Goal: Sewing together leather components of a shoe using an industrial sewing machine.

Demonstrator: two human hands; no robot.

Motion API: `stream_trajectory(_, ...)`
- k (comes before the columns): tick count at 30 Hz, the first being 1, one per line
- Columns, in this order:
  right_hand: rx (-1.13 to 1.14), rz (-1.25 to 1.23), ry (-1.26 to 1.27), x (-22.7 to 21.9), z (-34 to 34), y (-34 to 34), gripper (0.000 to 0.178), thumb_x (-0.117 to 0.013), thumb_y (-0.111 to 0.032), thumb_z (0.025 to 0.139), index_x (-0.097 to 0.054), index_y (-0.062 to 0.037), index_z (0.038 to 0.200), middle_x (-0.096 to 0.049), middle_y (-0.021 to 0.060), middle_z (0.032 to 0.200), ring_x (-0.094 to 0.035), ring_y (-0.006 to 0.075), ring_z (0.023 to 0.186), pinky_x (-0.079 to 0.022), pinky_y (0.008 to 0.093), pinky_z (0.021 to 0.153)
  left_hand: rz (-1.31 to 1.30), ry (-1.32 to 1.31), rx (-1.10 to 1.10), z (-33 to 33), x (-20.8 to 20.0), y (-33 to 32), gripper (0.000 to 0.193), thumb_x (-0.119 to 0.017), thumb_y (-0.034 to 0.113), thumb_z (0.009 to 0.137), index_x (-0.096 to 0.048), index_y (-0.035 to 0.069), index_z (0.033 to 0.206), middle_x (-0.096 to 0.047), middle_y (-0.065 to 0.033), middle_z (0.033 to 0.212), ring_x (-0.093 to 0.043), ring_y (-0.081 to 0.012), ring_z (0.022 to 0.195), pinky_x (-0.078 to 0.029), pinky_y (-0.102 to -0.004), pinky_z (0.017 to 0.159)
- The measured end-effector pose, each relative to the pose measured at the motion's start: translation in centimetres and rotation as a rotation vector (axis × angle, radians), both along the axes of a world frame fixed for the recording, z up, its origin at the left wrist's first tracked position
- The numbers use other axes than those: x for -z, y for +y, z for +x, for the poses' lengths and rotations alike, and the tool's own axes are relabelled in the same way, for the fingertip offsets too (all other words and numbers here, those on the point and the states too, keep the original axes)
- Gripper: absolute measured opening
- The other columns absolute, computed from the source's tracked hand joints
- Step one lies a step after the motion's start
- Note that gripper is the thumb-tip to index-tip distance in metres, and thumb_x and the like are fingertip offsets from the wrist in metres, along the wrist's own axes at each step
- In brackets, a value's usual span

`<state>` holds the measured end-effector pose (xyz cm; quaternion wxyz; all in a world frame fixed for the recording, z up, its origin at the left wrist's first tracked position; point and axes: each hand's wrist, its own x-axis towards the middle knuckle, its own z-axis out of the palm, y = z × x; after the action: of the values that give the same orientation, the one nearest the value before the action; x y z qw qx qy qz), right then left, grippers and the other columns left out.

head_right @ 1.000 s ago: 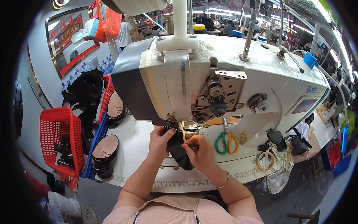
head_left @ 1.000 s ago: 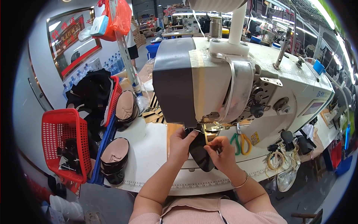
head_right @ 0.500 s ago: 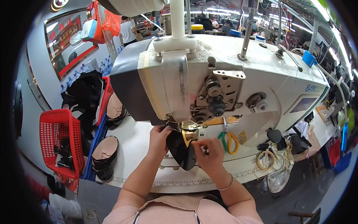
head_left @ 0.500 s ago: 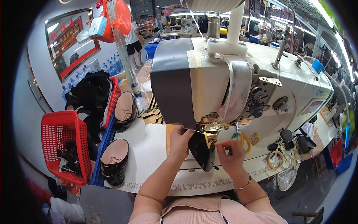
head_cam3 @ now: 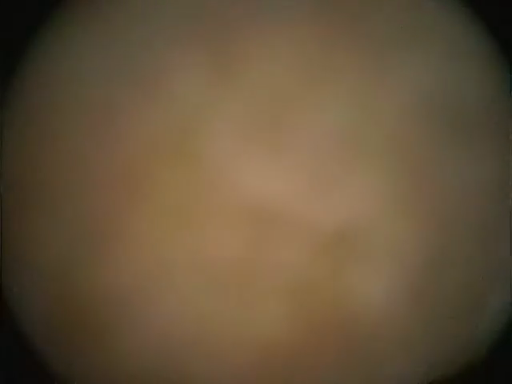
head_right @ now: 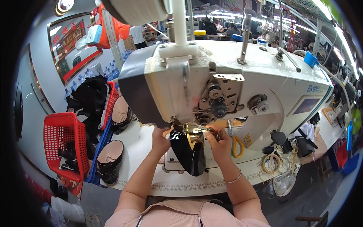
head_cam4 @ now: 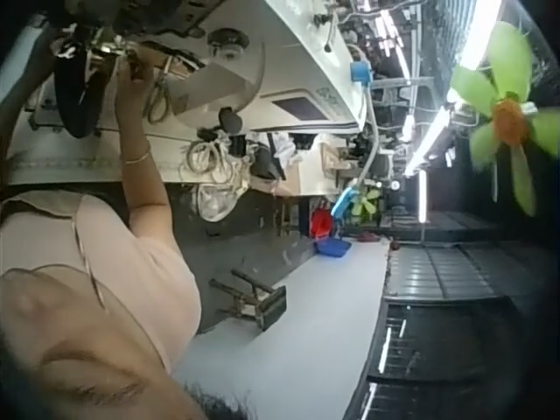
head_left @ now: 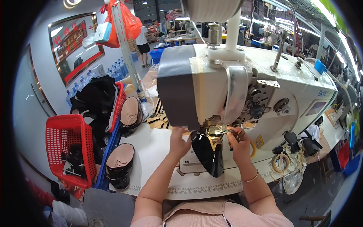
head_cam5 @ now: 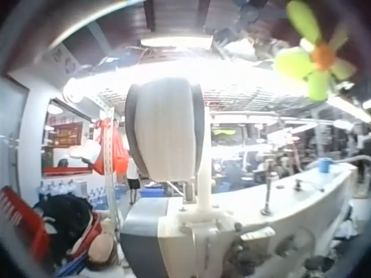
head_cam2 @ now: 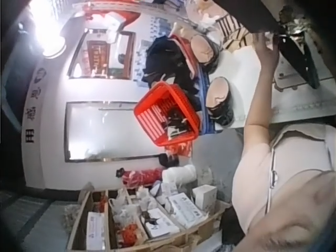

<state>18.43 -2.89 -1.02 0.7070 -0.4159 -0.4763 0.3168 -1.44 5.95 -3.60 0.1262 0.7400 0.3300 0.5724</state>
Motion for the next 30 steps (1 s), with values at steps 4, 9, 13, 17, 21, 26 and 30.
stream_trajectory(4,-0.128,0.079,0.183,-2.4,0.0,-1.3,0.013,-0.059,-0.003,0.083,-0.056,-0.0034,0.096,-0.059,-0.0006,0.079,-0.041,0.0026,0.056,-0.032,0.0168,0.050,0.126,0.178,0.196,0.5,-1.0,1.2,0.040,-0.066,-0.008,0.061,-0.060,0.007,0.097,-0.055,-0.0135,0.104,-0.052,-0.0324,0.099,-0.047,-0.0360,0.075)
stream_trajectory(9,-0.027,0.057,-0.058,-1.1,1.5,-1.4,0.012,-0.059,-0.006,0.084,-0.058,-0.0016,0.095,-0.060,0.0001,0.079,-0.041,0.0025,0.056,-0.032,0.0166,0.051,0.135,0.202,0.358,0.2,-1.6,1.3,0.035,-0.062,-0.004,0.066,-0.060,0.007,0.099,-0.056,-0.0134,0.101,-0.054,-0.0323,0.095,-0.046,-0.0364,0.075)
stream_trajectory(13,0.078,-0.087,-0.068,1.3,2.5,-2.7,0.009,-0.059,-0.007,0.084,-0.060,-0.0026,0.092,-0.059,-0.0001,0.073,-0.041,0.0020,0.052,-0.030,0.0159,0.046,0.265,0.363,0.282,-0.1,-2.0,2.5,0.031,-0.060,-0.001,0.067,-0.060,0.006,0.097,-0.059,-0.0132,0.095,-0.054,-0.0314,0.094,-0.045,-0.0367,0.076)
stream_trajectory(17,0.139,-0.270,0.005,4.8,4.3,-5.2,0.008,-0.060,-0.006,0.083,-0.060,-0.0027,0.090,-0.060,0.0006,0.074,-0.044,0.0021,0.055,-0.033,0.0167,0.048,0.213,0.327,0.166,2.9,-4.8,4.1,0.021,-0.061,0.006,0.071,-0.059,0.004,0.092,-0.060,-0.0149,0.094,-0.055,-0.0356,0.090,-0.045,-0.0421,0.074)
stream_trajectory(21,0.382,-0.194,-0.459,8.0,5.5,-8.6,0.008,-0.061,-0.003,0.080,-0.060,-0.0026,0.088,-0.058,0.0013,0.069,-0.047,0.0068,0.056,-0.036,0.0209,0.050,-0.195,0.267,-0.159,2.5,-2.3,12.4,0.020,-0.058,0.008,0.074,-0.057,0.003,0.093,-0.060,-0.0174,0.094,-0.056,-0.0370,0.087,-0.044,-0.0436,0.074)
stream_trajectory(26,0.533,-0.120,-1.061,10.6,5.3,-12.7,0.014,-0.062,0.001,0.071,-0.060,-0.0060,0.083,-0.055,0.0073,0.069,-0.051,0.0235,0.060,-0.041,0.0319,0.052,-0.269,-0.086,-0.429,-7.1,-2.2,19.5,0.020,-0.046,0.015,0.082,-0.053,0.002,0.096,-0.057,-0.0225,0.086,-0.056,-0.0393,0.082,-0.043,-0.0456,0.070)
stream_trajectory(30,0.510,-0.075,-1.135,10.9,4.5,-12.9,0.014,-0.062,-0.001,0.068,-0.058,-0.0068,0.080,-0.054,0.0073,0.066,-0.051,0.0273,0.059,-0.042,0.0371,0.055,0.047,-0.052,-0.913,-19.2,-2.9,18.9,0.019,-0.049,0.013,0.085,-0.049,0.001,0.099,-0.058,-0.0246,0.094,-0.055,-0.0437,0.084,-0.044,-0.0493,0.074)
